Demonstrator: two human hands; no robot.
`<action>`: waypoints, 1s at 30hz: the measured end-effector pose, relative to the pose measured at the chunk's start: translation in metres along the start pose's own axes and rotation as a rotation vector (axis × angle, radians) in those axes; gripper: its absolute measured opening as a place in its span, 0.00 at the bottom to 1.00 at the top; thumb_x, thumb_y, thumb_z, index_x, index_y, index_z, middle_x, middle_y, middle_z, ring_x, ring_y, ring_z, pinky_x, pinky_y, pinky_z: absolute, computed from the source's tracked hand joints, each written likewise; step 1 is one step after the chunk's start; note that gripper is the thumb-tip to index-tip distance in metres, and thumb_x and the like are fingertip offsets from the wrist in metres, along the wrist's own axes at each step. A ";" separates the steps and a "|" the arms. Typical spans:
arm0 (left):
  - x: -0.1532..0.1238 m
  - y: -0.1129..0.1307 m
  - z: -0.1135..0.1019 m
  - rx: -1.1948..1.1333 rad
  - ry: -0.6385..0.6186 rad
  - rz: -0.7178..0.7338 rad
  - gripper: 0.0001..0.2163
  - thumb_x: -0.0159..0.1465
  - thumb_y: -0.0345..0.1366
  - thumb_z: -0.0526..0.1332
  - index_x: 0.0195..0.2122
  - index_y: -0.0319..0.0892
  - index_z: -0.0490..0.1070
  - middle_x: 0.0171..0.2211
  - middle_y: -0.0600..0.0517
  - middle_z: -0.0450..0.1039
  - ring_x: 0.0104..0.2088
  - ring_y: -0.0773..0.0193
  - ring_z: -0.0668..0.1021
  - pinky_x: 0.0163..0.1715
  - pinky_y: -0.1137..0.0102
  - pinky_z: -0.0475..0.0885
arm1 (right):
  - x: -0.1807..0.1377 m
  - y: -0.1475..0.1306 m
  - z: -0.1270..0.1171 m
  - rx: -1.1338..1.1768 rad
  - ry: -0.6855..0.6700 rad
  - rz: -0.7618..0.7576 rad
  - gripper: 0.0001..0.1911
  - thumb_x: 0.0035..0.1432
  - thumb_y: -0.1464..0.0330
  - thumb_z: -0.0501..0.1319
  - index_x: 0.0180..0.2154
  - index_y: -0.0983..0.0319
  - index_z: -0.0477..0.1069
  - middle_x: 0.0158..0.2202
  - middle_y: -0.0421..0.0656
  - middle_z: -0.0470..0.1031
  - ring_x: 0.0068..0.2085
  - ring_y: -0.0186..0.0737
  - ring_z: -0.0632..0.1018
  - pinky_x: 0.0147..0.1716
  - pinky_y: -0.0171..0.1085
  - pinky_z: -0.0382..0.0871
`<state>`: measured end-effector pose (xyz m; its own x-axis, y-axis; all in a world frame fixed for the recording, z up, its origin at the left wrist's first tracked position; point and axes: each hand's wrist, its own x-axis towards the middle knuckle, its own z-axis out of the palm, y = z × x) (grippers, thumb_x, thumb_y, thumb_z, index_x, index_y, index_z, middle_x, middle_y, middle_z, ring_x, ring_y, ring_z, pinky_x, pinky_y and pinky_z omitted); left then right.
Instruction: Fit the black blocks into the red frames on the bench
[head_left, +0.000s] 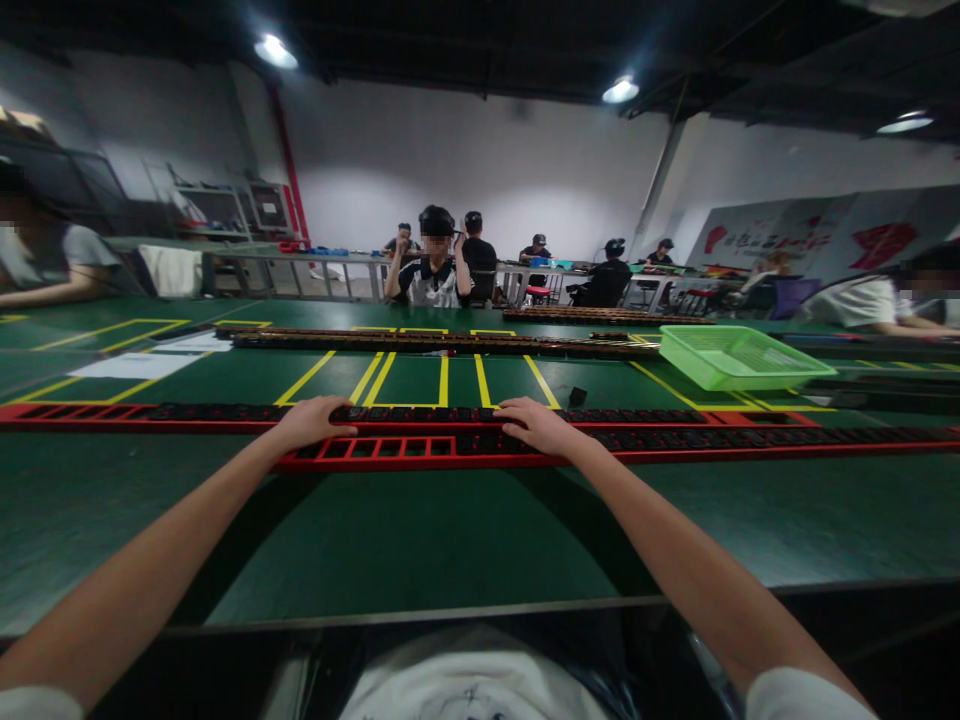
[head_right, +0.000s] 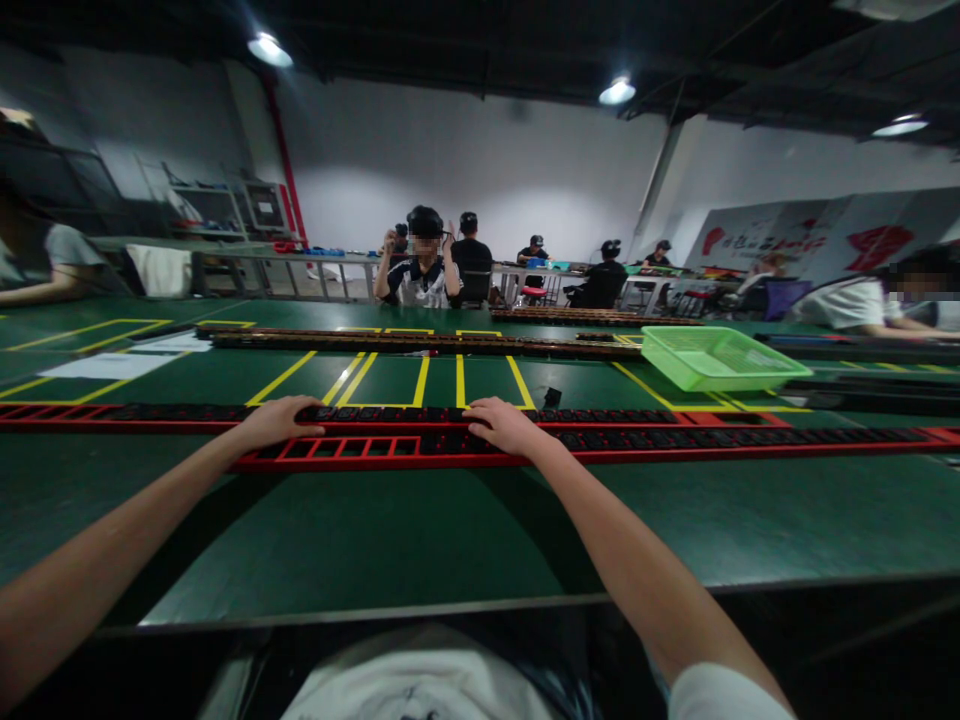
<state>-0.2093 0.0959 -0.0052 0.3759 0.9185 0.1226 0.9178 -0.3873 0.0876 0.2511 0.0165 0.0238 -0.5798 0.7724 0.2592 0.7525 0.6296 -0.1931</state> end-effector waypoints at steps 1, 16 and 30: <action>0.000 0.000 0.000 0.000 0.002 0.002 0.33 0.58 0.62 0.57 0.55 0.43 0.71 0.52 0.43 0.76 0.49 0.47 0.78 0.47 0.62 0.71 | 0.000 0.000 0.000 0.002 0.000 -0.004 0.20 0.69 0.62 0.55 0.58 0.59 0.71 0.60 0.51 0.70 0.60 0.50 0.70 0.61 0.51 0.63; 0.000 0.001 -0.001 0.003 0.000 -0.002 0.33 0.57 0.62 0.57 0.55 0.42 0.71 0.53 0.43 0.76 0.50 0.47 0.78 0.49 0.62 0.71 | 0.001 0.001 0.001 -0.006 0.004 -0.025 0.20 0.68 0.62 0.55 0.58 0.59 0.72 0.59 0.51 0.71 0.59 0.52 0.71 0.59 0.53 0.64; 0.001 -0.002 0.002 0.009 -0.004 0.006 0.34 0.58 0.61 0.57 0.57 0.42 0.70 0.53 0.43 0.76 0.50 0.48 0.78 0.48 0.63 0.71 | 0.003 -0.004 0.001 0.045 0.024 -0.084 0.22 0.67 0.63 0.57 0.60 0.59 0.70 0.61 0.49 0.71 0.61 0.50 0.71 0.62 0.53 0.63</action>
<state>-0.2107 0.0981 -0.0068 0.3819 0.9165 0.1188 0.9166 -0.3920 0.0782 0.2464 0.0165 0.0243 -0.6322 0.7150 0.2985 0.6864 0.6956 -0.2123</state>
